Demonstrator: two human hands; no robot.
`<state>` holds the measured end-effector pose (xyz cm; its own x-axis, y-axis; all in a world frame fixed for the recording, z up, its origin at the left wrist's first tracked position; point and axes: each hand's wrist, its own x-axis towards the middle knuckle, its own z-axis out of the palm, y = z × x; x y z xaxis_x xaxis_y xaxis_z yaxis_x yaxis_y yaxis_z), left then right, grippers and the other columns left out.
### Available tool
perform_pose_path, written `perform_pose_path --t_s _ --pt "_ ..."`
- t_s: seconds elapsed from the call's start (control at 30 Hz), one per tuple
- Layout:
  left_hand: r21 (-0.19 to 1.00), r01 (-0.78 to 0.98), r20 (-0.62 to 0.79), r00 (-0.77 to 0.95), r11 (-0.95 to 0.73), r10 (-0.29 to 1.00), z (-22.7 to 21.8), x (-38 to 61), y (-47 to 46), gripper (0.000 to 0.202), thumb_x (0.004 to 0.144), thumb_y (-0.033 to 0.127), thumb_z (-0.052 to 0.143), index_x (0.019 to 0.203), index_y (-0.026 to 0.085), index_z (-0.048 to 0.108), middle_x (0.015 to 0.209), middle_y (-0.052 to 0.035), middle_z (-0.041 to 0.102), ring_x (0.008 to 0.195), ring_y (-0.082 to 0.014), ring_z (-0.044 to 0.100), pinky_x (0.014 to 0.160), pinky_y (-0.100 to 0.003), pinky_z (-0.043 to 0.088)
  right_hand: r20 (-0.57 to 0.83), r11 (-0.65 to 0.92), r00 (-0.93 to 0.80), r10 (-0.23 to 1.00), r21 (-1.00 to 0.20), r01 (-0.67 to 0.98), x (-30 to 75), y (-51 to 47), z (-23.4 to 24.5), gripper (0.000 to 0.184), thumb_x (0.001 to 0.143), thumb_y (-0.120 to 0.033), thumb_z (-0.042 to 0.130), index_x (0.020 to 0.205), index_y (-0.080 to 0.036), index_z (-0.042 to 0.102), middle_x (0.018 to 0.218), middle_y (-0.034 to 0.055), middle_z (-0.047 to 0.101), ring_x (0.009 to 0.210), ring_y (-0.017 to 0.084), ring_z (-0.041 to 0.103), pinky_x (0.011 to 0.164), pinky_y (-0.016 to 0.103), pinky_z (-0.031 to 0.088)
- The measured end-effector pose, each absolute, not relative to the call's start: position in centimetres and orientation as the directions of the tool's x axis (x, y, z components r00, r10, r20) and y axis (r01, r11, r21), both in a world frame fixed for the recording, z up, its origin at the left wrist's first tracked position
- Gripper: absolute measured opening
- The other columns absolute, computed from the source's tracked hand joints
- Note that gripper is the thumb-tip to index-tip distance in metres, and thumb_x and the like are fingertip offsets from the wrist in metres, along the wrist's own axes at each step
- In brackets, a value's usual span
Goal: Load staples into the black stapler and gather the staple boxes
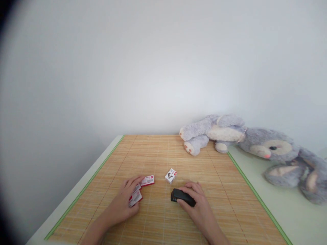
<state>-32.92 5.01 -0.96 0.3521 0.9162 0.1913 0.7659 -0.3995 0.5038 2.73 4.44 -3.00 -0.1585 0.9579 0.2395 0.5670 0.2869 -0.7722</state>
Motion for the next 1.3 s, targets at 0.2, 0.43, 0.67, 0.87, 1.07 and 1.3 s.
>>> perform_pose_path --t_s 0.2,0.43,0.67,0.87,1.07,1.3 --pt "0.458 0.810 0.232 0.290 -0.368 0.928 -2.1 -31.4 4.8 0.078 0.073 0.010 0.060 0.147 0.035 0.054 0.151 -0.0026 0.054 0.137 -0.0276 0.049 0.120 -0.051 0.042 0.272 0.267 -0.090 0.958 -0.734 0.625 2.9 4.3 -3.4 0.026 0.095 -0.042 0.067 0.117 -0.030 0.073 0.115 0.0058 0.072 0.111 0.027 0.065 0.099 0.043 0.053" --pt "0.524 0.801 0.279 0.157 -0.288 0.947 -3.9 -28.9 2.6 0.064 0.084 0.021 0.064 0.146 0.029 0.053 0.147 -0.0091 0.054 0.133 -0.0304 0.049 0.115 -0.055 0.044 0.317 0.139 0.147 0.937 -0.726 0.674 3.5 7.7 -4.5 0.036 0.097 -0.043 0.055 0.124 -0.022 0.066 0.116 0.0111 0.071 0.108 0.030 0.066 0.097 0.046 0.052" --pt "0.581 0.786 0.323 0.013 -0.210 0.946 -4.6 -25.8 1.2 0.055 0.083 0.024 0.067 0.137 0.026 0.058 0.136 -0.0094 0.057 0.126 -0.0297 0.053 0.109 -0.051 0.048 0.296 0.234 -0.013 0.955 -0.728 0.644 -0.2 11.6 -3.9 0.034 0.095 -0.036 0.058 0.125 -0.024 0.067 0.119 0.0091 0.071 0.112 0.028 0.064 0.101 0.043 0.049" --pt "0.610 0.771 0.307 -0.017 -0.183 0.951 -4.5 -25.2 1.3 0.051 0.083 0.023 0.066 0.133 0.025 0.059 0.131 -0.0093 0.060 0.121 -0.0295 0.054 0.107 -0.051 0.048 0.254 0.331 -0.213 0.944 -0.746 0.578 -2.9 11.7 -2.2 0.028 0.090 -0.029 0.066 0.118 -0.024 0.071 0.116 0.0062 0.072 0.110 0.026 0.064 0.101 0.039 0.049" --pt "0.618 0.769 0.285 -0.024 -0.165 0.958 -4.7 -25.5 1.3 0.054 0.083 0.023 0.067 0.136 0.026 0.057 0.131 -0.0105 0.056 0.122 -0.0314 0.053 0.107 -0.054 0.047 0.221 0.295 -0.198 0.955 -0.783 0.548 -6.2 8.7 -1.6 0.023 0.092 -0.024 0.062 0.114 -0.023 0.070 0.111 0.0077 0.069 0.108 0.026 0.063 0.097 0.038 0.049" --pt "0.568 0.815 0.288 -0.062 -0.119 0.956 -4.8 -25.6 0.9 0.059 0.089 0.028 0.065 0.147 0.034 0.053 0.133 -0.0090 0.052 0.125 -0.0312 0.051 0.108 -0.055 0.046 0.153 0.207 -0.148 0.977 -0.853 0.480 -7.7 6.1 -1.2 0.030 0.091 -0.025 0.063 0.121 -0.022 0.069 0.113 0.0077 0.068 0.105 0.025 0.064 0.094 0.036 0.052"
